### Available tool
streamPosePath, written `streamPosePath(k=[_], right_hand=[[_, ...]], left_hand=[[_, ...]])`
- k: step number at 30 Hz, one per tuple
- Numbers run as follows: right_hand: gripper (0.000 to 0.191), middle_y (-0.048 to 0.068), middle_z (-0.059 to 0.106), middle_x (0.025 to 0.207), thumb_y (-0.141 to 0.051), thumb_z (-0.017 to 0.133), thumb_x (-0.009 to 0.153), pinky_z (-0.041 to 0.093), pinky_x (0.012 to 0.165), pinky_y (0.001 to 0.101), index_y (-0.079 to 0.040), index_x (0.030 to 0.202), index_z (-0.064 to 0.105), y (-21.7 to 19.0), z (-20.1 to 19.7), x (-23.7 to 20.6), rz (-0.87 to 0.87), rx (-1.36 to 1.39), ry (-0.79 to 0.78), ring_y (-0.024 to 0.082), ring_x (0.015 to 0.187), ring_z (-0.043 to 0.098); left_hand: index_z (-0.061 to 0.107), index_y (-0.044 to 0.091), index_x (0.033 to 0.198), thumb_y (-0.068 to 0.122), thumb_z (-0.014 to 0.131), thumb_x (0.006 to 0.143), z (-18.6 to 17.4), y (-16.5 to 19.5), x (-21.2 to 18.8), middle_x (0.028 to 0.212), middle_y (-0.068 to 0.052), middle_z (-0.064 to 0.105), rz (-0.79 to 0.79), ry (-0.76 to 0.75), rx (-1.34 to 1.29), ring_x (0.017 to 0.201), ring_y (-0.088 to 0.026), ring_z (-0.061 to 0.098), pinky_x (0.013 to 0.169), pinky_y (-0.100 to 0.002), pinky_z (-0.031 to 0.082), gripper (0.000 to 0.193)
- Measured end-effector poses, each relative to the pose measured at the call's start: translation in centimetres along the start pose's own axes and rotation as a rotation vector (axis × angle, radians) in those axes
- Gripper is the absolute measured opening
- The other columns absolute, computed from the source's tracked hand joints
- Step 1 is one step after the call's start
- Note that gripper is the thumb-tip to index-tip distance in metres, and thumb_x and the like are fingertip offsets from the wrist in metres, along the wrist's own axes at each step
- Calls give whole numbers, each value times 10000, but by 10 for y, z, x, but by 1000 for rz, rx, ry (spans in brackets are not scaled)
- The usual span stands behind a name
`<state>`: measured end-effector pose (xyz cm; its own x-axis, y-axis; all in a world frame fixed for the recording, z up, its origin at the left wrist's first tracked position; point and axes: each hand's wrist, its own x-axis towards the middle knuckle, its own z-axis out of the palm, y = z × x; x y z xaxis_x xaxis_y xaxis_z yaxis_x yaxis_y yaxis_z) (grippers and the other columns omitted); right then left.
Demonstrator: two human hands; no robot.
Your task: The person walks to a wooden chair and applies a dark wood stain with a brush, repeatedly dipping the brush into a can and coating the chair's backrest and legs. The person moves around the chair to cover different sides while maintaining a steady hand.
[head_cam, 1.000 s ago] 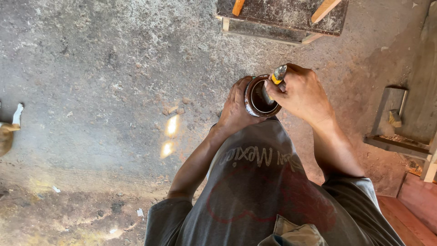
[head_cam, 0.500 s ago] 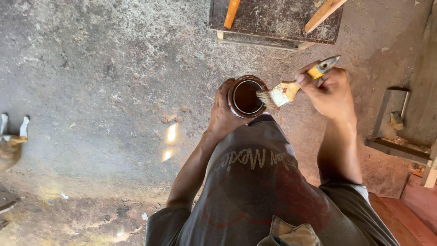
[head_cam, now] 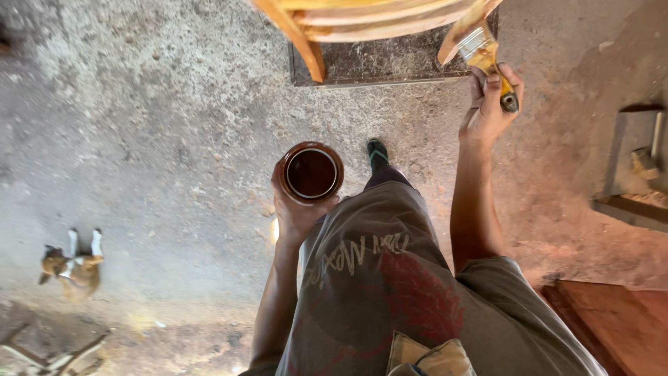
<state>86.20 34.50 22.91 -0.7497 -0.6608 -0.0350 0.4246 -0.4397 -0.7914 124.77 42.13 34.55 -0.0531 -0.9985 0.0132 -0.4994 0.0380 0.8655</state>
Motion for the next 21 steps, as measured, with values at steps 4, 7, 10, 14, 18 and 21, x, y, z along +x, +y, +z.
streamPosePath(k=[4, 7, 10, 14, 18, 21], right_hand=[[208, 134, 673, 1171, -86, 756, 987, 651, 957, 420, -35, 1152, 641, 36, -7, 4, -146, 30, 8, 270, 1086, 713], [168, 128, 666, 1159, -85, 743, 1030, 657, 950, 414, -30, 1166, 662, 54, -12, -6, -149, -33, -107, 254, 1067, 699], [199, 122, 655, 1183, -110, 738, 1001, 650, 991, 412, -43, 1173, 663, 56, -20, -4, -217, -47, -50, 258, 1102, 705], [203, 141, 639, 1265, -81, 750, 1031, 612, 1000, 393, -23, 1206, 666, 50, -25, 10, -311, -182, 13, 253, 1128, 678], [228, 134, 665, 1233, -61, 731, 1055, 605, 996, 387, -6, 1269, 674, 44, -20, 15, -381, -381, 86, 241, 1107, 687], [236, 95, 597, 1298, -88, 726, 1056, 618, 1075, 428, -17, 1258, 627, 40, -7, 14, -475, -206, 42, 252, 1199, 675]], left_hand=[[212, -13, 1536, 301, 1017, 598, 10, 6, 10, 1434, -220, 531, -36, -36, 66, 1319, -335, 589, 1080, -455, 522, 1275], [199, -16, 1553, 276, 1009, 599, 15, 8, 16, 1458, -233, 507, 47, -56, 93, 1347, -357, 559, 1112, -484, 493, 1285], [232, 0, 1537, 286, 1005, 602, 18, 8, 23, 1434, -210, 545, -13, -104, 81, 1321, -341, 596, 1093, -469, 522, 1247], [211, 2, 1540, 288, 1000, 627, 17, 2, 32, 1427, -200, 545, 2, -161, 29, 1317, -334, 599, 1092, -465, 529, 1240], [198, 6, 1549, 297, 990, 666, 9, -10, 47, 1441, -201, 547, 123, -206, 2, 1329, -342, 609, 1098, -467, 550, 1221], [171, 0, 1542, 338, 985, 677, -5, -21, 64, 1412, -192, 549, 146, -264, 53, 1291, -330, 634, 1072, -448, 576, 1235]])
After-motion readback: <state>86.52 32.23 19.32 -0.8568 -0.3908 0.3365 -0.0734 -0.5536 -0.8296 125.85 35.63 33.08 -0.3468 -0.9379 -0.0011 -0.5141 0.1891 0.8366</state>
